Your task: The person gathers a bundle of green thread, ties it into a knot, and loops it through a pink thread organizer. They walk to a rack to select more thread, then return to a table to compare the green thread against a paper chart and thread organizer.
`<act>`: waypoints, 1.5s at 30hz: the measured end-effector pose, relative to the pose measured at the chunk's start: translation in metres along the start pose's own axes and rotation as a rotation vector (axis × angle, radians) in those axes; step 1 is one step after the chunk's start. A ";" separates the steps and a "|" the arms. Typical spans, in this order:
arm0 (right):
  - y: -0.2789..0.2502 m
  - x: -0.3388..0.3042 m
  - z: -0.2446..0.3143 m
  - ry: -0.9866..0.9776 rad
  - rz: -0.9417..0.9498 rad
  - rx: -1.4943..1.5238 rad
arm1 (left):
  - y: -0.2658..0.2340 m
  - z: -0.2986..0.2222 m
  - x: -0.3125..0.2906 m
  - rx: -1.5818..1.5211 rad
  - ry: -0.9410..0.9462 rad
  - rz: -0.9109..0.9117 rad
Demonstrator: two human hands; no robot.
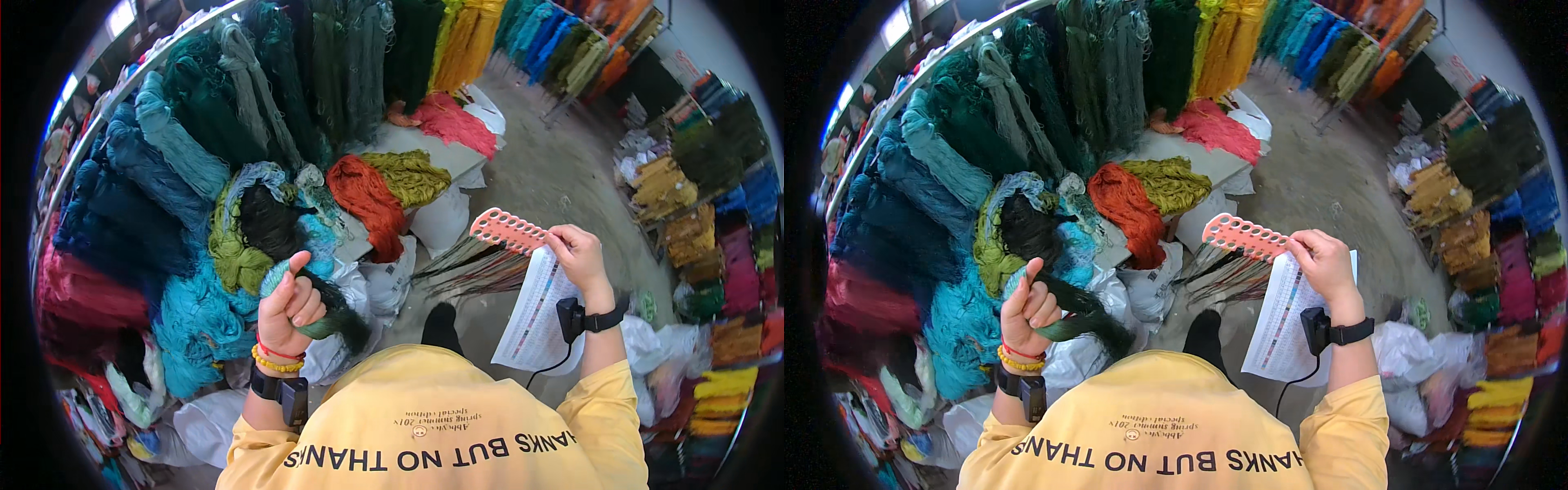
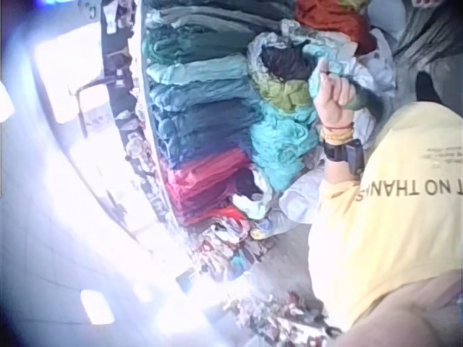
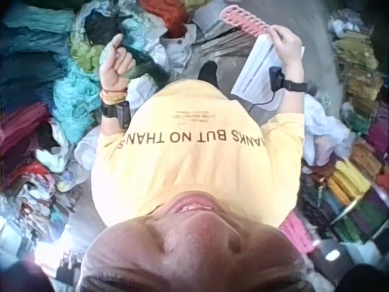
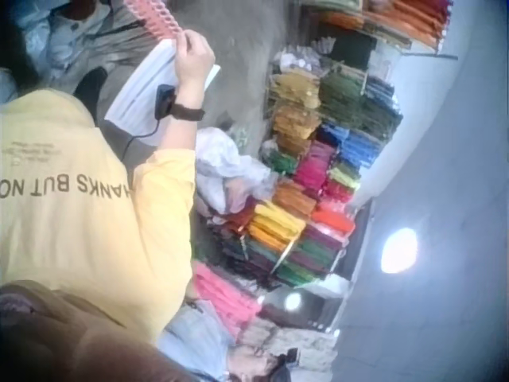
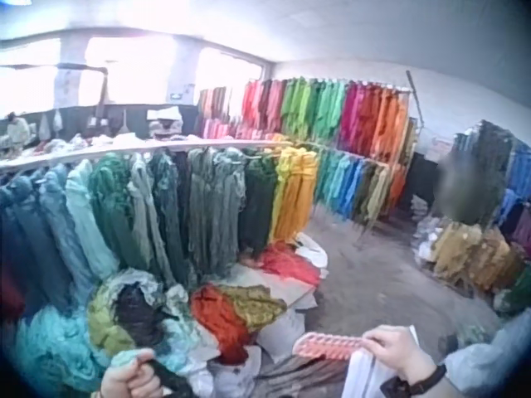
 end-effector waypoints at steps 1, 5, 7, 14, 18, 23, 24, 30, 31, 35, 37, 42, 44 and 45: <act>0.010 0.020 -0.013 -0.009 0.038 0.017 | -0.001 0.004 0.012 -0.026 0.026 -0.036; 0.059 0.107 -0.061 -0.104 0.162 0.082 | -0.010 0.025 0.066 -0.052 0.108 -0.075; 0.088 0.157 -0.087 -0.161 0.214 0.115 | -0.006 0.035 0.093 -0.061 0.164 -0.143; 0.252 0.301 -0.131 -0.451 0.523 0.150 | 0.034 0.057 0.151 -0.084 0.312 -0.452; 0.357 0.346 -0.148 -0.506 0.649 0.139 | 0.049 0.070 0.156 -0.120 0.437 -0.675; 0.446 0.380 -0.152 -0.474 0.717 0.047 | 0.050 0.082 0.158 -0.084 0.505 -0.807; 0.457 0.382 -0.152 -0.477 0.730 0.055 | 0.051 0.084 0.158 -0.088 0.513 -0.826; 0.483 0.389 -0.157 -0.482 0.531 0.016 | 0.034 0.091 0.160 -0.156 0.530 -0.893; 0.485 0.386 -0.157 -0.484 0.538 0.010 | 0.030 0.092 0.161 -0.166 0.517 -0.893; 0.484 0.394 -0.148 -0.475 0.444 0.086 | 0.022 0.091 0.167 -0.150 0.472 -0.932; 0.482 0.400 -0.133 -0.482 0.311 0.185 | 0.019 0.089 0.166 -0.168 0.461 -0.932; 0.442 0.388 -0.088 -0.520 0.195 0.292 | 0.019 0.072 0.172 -0.199 0.433 -0.770; 0.411 0.346 -0.056 -0.258 0.494 0.716 | 0.029 0.060 0.176 -0.185 0.450 -0.668; 0.383 0.316 -0.026 -0.282 0.581 0.811 | 0.034 0.055 0.176 -0.206 0.451 -0.634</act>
Point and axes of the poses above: each hand's wrist, its own x-axis towards the middle knuckle, its own y-axis out of the palm, z = x × y, the point moved 4 cm from there along x, towards the middle knuckle, and after that the axes turned 8 degrees about -z, right-handed, at the moved point
